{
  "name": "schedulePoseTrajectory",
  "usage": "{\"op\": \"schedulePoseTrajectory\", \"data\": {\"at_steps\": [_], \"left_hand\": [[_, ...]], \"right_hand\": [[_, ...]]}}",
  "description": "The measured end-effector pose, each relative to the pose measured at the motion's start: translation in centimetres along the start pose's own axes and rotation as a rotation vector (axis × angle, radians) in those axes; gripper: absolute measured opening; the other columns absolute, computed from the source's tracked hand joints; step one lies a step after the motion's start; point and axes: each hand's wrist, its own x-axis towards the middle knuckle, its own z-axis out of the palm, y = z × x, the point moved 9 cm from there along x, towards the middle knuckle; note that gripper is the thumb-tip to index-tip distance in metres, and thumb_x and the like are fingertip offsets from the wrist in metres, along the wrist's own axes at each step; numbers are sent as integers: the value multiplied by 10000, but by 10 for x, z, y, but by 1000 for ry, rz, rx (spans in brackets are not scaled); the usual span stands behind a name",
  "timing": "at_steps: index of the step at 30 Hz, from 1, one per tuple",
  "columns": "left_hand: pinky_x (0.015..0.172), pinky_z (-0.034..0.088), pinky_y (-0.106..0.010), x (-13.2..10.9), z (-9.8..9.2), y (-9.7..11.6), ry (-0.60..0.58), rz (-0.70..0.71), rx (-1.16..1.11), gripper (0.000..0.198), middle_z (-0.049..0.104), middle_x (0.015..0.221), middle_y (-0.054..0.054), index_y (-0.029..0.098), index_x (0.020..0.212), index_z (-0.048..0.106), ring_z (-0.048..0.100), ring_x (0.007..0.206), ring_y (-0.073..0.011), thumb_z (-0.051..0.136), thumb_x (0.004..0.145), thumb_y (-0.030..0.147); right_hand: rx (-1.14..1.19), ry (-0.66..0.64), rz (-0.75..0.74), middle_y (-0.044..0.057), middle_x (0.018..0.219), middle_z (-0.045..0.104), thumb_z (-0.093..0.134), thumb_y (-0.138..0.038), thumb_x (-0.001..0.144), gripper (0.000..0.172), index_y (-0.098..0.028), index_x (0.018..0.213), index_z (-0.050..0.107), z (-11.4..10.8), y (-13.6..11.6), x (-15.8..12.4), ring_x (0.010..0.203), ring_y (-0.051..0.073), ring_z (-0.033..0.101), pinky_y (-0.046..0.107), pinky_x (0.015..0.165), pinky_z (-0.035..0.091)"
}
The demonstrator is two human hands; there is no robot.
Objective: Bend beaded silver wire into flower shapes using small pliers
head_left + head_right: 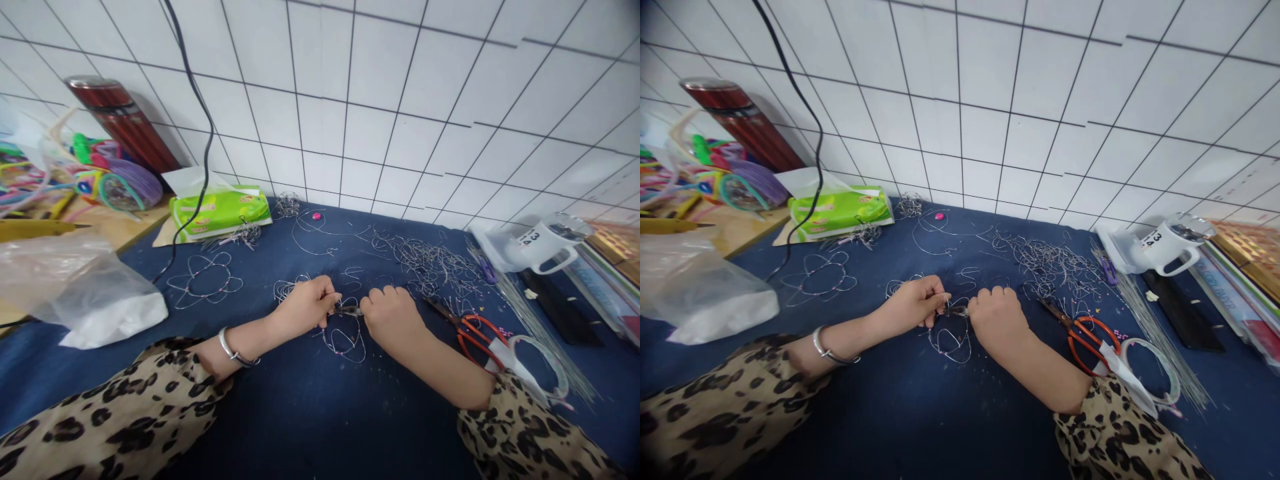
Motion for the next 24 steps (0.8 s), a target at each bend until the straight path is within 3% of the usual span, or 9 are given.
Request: {"op": "schedulePoseTrajectory", "data": {"at_steps": [24], "left_hand": [[438,398,-188,-1,1,3,-30,37,-8,221,582,482,27,181,784,505,543,429,-100,419,851,374]], "right_hand": [[49,-19,-8,66,743,550,486,-158,774,115,-165,740,596,-6,7,5,763,186,437,324,661,219]]}}
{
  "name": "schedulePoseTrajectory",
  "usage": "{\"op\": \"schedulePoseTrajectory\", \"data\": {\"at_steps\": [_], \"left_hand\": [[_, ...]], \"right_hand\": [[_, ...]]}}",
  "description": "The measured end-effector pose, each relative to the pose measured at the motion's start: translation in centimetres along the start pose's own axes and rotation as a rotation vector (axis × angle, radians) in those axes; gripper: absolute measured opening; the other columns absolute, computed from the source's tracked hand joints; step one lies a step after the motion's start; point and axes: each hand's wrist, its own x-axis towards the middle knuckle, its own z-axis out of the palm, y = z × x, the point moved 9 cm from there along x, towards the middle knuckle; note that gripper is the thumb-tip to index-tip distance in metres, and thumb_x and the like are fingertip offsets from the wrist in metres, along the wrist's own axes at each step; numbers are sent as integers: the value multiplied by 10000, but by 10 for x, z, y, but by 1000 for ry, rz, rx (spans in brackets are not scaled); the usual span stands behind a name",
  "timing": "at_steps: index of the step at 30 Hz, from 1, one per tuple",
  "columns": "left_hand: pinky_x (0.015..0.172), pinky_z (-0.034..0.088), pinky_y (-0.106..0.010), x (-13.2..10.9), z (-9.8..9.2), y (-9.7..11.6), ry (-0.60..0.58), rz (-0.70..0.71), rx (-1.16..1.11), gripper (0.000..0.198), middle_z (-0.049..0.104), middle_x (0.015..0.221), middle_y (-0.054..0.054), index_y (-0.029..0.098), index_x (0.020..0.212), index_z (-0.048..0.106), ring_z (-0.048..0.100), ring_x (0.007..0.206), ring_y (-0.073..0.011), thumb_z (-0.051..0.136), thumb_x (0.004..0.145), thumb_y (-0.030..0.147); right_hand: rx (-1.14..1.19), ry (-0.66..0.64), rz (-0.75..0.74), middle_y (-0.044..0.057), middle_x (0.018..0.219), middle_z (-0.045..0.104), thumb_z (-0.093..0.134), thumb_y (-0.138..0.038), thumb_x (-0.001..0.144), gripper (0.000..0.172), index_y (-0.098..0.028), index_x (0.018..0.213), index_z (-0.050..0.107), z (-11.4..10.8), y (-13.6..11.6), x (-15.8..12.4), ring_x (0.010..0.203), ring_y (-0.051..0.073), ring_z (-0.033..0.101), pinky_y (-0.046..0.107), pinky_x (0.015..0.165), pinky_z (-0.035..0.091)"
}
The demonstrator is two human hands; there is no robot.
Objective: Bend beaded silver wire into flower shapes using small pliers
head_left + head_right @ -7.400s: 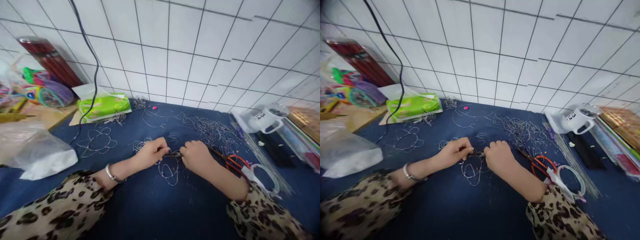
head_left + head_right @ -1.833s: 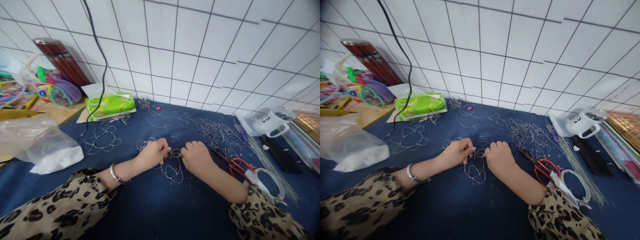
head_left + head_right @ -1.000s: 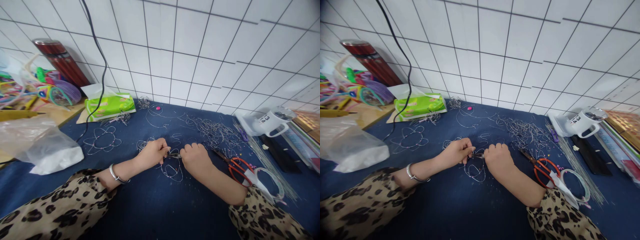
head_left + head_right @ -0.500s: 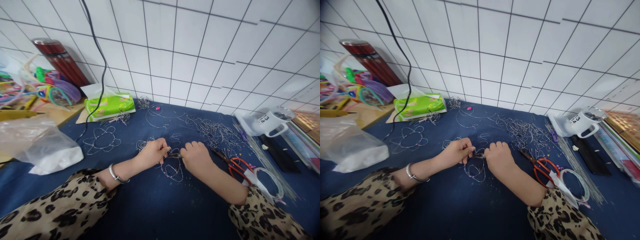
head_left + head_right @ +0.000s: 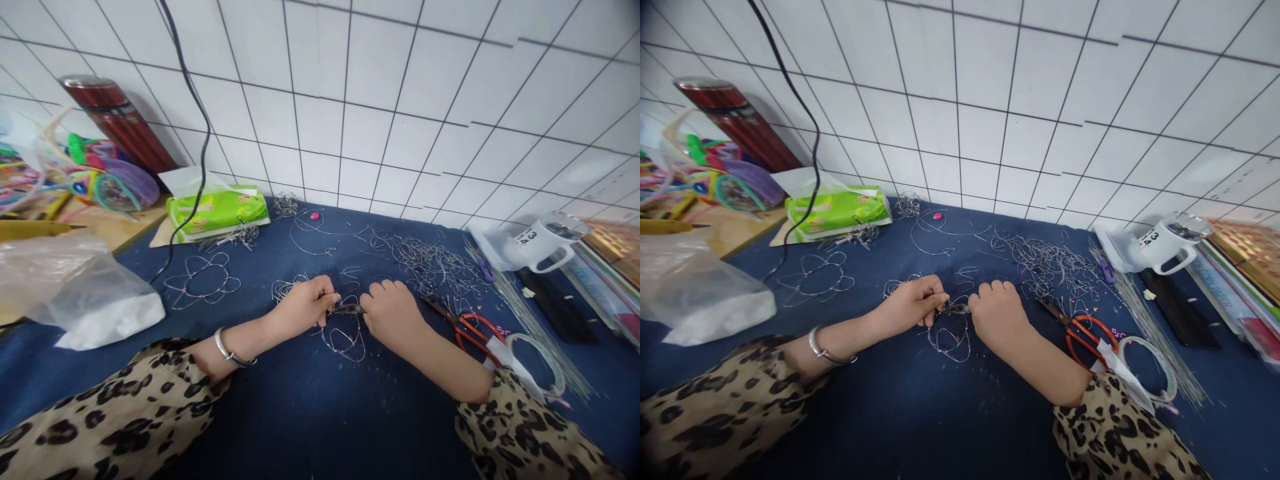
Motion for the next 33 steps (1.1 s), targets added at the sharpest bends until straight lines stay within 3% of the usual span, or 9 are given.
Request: {"op": "schedulePoseTrajectory", "data": {"at_steps": [33], "left_hand": [[425,383,-166,1,1,-3,27,15,-139,205,530,449,41,167,769,510,495,412,-80,475,839,357]], "right_hand": [[16,16,-21,55,731,550,457,-181,791,140,-170,715,573,2,1,1,731,181,427,329,640,202]]}}
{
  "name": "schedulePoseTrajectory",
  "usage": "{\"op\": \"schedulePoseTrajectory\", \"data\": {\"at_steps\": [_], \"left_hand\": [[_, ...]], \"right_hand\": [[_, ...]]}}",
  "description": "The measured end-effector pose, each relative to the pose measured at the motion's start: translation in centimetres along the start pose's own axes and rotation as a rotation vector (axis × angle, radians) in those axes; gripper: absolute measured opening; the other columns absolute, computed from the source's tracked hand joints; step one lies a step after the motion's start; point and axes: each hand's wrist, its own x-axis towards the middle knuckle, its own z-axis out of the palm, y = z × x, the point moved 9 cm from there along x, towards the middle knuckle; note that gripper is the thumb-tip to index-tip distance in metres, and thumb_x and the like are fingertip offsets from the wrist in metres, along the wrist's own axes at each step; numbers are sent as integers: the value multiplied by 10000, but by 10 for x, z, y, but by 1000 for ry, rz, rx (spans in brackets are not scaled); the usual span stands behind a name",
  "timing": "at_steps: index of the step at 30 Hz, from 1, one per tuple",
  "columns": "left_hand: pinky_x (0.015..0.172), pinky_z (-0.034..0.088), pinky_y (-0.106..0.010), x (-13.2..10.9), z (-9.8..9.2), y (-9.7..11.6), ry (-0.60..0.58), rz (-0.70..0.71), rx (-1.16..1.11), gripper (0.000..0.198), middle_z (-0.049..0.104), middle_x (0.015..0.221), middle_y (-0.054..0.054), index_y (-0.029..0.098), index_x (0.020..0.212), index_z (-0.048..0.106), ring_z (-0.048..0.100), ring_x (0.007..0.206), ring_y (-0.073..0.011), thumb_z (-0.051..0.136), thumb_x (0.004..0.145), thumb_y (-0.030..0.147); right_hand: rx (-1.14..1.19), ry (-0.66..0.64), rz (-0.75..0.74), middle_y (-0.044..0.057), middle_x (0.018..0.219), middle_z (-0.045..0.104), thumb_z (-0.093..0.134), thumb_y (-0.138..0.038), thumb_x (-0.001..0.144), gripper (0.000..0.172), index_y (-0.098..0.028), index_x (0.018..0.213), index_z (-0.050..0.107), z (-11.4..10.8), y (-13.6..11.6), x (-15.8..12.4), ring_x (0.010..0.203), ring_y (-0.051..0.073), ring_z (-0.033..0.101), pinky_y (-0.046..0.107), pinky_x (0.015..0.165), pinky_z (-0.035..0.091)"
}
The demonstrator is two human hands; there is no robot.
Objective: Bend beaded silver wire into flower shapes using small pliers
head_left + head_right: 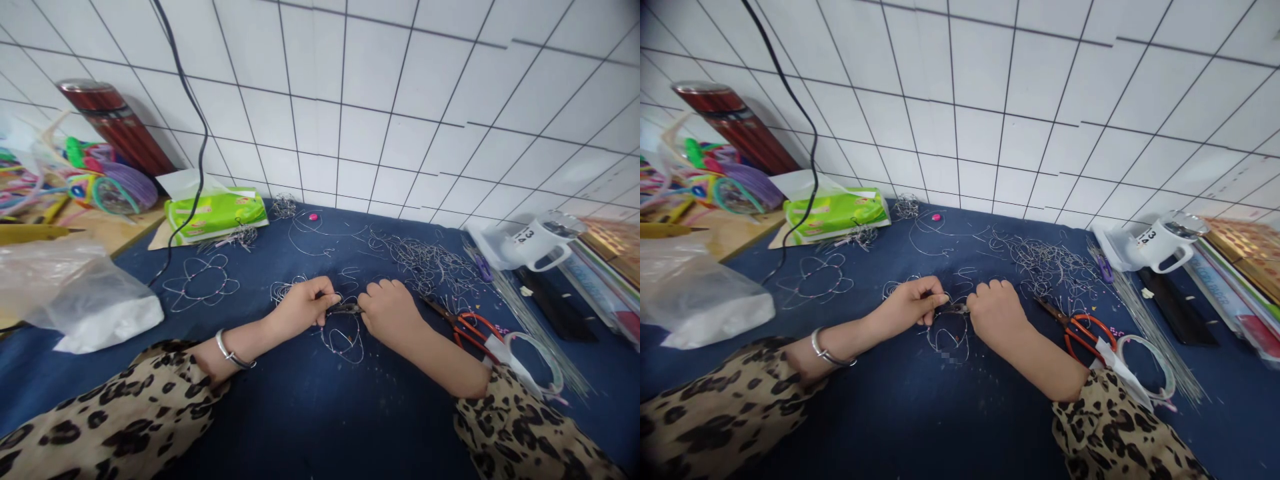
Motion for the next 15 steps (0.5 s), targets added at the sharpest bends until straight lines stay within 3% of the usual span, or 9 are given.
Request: {"op": "schedulePoseTrajectory", "data": {"at_steps": [15], "left_hand": [[459,435,-170,0,5,11,-106,42,-41,166,499,465,57,175,770,508,496,443,-78,476,841,322]], "right_hand": [[5,-20,9,58,738,552,454,-197,804,155,-173,723,583,0,1,0,746,188,442,331,642,211]]}}
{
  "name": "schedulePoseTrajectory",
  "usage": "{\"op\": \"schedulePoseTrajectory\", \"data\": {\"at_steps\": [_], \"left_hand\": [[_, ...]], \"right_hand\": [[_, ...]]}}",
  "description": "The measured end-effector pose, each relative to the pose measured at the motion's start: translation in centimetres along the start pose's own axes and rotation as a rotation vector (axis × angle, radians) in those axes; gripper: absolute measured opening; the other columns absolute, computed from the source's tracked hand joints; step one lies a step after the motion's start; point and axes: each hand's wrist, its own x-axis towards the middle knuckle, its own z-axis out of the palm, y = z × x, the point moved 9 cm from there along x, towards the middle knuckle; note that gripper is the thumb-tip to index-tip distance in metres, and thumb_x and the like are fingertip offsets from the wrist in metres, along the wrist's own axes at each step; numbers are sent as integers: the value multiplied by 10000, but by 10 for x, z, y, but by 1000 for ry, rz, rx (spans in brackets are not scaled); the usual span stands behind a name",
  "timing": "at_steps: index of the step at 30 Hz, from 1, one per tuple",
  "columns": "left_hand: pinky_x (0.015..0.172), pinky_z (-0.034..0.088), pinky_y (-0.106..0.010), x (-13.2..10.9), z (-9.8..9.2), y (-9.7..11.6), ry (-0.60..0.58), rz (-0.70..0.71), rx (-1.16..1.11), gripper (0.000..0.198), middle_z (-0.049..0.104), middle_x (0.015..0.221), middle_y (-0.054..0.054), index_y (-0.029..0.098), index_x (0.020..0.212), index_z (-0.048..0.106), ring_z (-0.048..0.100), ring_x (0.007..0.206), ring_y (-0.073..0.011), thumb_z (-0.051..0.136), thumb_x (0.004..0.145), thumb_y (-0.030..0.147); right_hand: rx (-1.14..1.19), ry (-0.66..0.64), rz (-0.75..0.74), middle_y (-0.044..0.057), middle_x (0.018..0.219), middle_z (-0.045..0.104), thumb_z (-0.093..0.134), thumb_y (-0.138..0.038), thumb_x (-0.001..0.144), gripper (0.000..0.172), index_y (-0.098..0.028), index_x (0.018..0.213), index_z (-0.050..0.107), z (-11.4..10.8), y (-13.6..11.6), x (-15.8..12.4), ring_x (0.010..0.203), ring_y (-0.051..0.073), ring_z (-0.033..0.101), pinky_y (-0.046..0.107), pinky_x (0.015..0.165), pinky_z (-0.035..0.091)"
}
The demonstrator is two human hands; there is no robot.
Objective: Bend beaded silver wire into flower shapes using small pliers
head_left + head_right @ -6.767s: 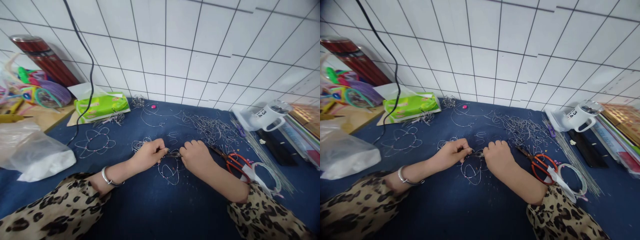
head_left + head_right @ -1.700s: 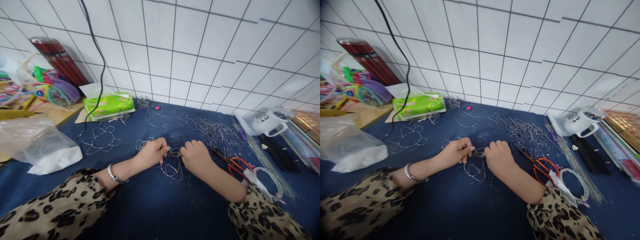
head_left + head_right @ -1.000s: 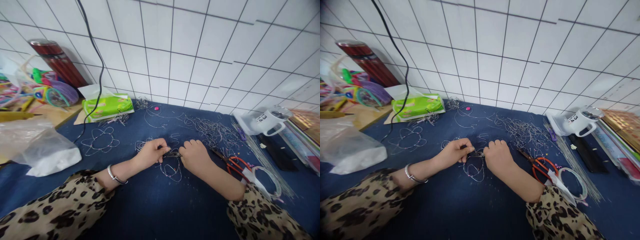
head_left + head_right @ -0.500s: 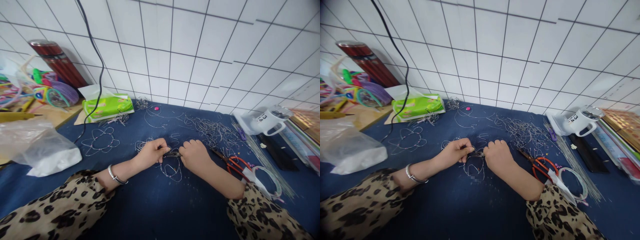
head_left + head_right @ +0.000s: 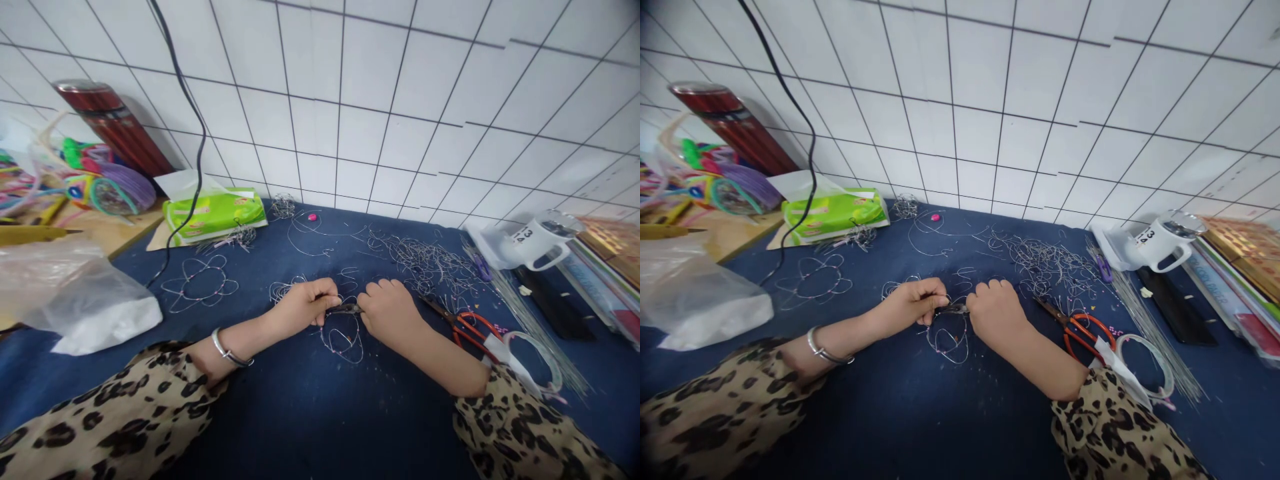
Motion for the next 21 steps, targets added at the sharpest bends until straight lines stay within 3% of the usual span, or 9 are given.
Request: {"op": "schedulePoseTrajectory", "data": {"at_steps": [21], "left_hand": [[460,417,-161,2,2,0,-26,16,-92,144,479,462,60,162,763,520,486,443,-65,497,828,288]], "right_hand": [[0,-17,-15,47,733,570,464,-207,782,144,-177,730,594,1,0,-1,713,173,457,314,630,223]]}}
